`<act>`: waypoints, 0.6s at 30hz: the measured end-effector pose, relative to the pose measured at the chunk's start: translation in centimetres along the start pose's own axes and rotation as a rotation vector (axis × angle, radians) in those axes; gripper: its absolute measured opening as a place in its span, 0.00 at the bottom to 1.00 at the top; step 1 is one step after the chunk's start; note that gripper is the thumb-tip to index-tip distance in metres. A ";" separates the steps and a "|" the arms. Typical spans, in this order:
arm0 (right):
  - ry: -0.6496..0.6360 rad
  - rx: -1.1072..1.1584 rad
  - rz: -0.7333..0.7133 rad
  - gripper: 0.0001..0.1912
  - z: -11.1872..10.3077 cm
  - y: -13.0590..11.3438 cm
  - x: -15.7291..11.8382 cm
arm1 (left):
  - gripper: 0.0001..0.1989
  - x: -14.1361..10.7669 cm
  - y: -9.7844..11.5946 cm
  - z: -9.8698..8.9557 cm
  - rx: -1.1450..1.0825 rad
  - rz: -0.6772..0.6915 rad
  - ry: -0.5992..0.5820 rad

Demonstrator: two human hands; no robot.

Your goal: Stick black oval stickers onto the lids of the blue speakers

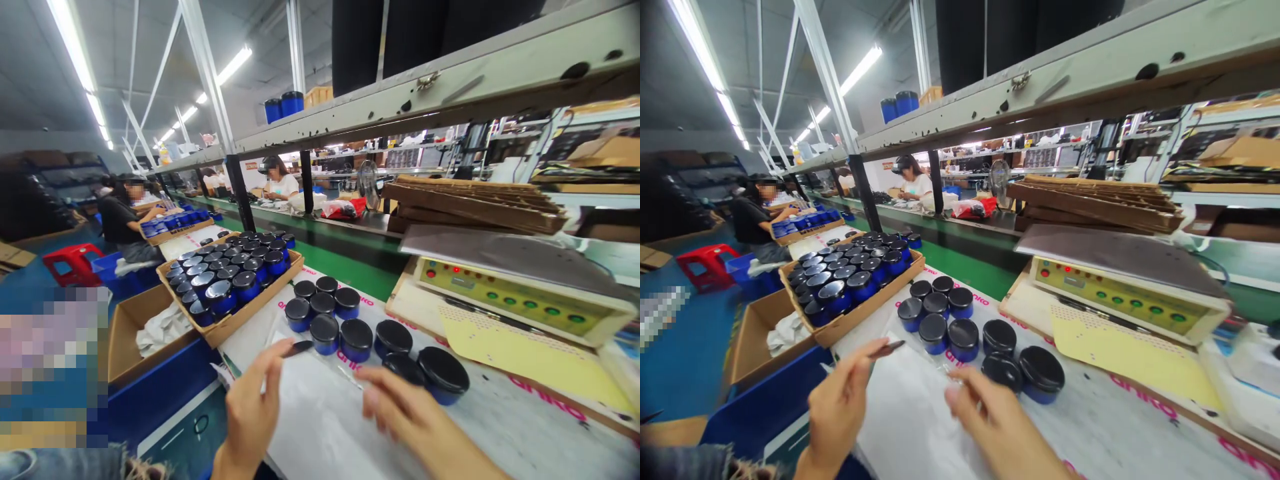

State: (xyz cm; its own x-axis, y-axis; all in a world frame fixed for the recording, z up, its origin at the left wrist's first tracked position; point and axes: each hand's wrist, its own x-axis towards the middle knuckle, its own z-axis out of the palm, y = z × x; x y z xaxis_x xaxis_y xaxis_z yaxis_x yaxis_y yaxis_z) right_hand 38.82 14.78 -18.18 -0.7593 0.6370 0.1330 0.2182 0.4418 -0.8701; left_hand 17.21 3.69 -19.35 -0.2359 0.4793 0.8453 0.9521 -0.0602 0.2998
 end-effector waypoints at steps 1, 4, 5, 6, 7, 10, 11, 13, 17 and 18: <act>0.008 0.117 0.047 0.23 -0.9 -1.4 1.2 | 0.11 0.2 1.2 0.6 -0.072 0.128 -0.036; 0.007 0.232 0.020 0.23 -3.4 -4.0 4.3 | 0.12 1.3 3.5 2.6 -0.224 0.336 -0.099; 0.008 0.217 0.003 0.21 -4.0 -4.2 5.0 | 0.11 1.9 3.9 3.3 -0.257 0.358 -0.100; 0.017 0.184 -0.008 0.20 -4.7 -4.2 5.6 | 0.11 2.4 4.2 4.0 -0.285 0.374 -0.099; 0.032 0.144 -0.017 0.18 -5.2 -4.0 6.0 | 0.10 3.0 4.4 4.6 -0.308 0.382 -0.104; 0.150 0.010 -0.033 0.14 -7.0 -2.8 6.7 | 0.12 3.8 4.6 6.7 -0.302 0.286 -0.172; 0.204 -0.028 -0.034 0.13 -7.6 -2.3 6.9 | 0.15 3.7 4.6 7.5 -0.262 0.215 -0.204; 0.296 -0.086 -0.027 0.12 -9.0 -1.6 7.1 | 0.26 3.3 4.3 9.0 -0.145 0.075 -0.266; 0.313 -0.146 -0.007 0.14 -10.7 -0.4 7.3 | 0.33 1.7 3.3 11.2 -0.016 0.007 -0.368; 0.301 -0.155 -0.003 0.14 -10.8 -0.1 7.3 | 0.31 1.4 3.2 11.4 -0.021 0.009 -0.372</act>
State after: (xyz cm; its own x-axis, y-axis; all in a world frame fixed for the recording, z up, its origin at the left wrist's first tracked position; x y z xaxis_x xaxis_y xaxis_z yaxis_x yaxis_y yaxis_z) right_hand 39.83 26.21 -11.98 -0.5503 0.7830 0.2901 0.3244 0.5206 -0.7898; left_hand 22.18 14.18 -22.23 -0.1368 0.7637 0.6309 0.9487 -0.0823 0.3054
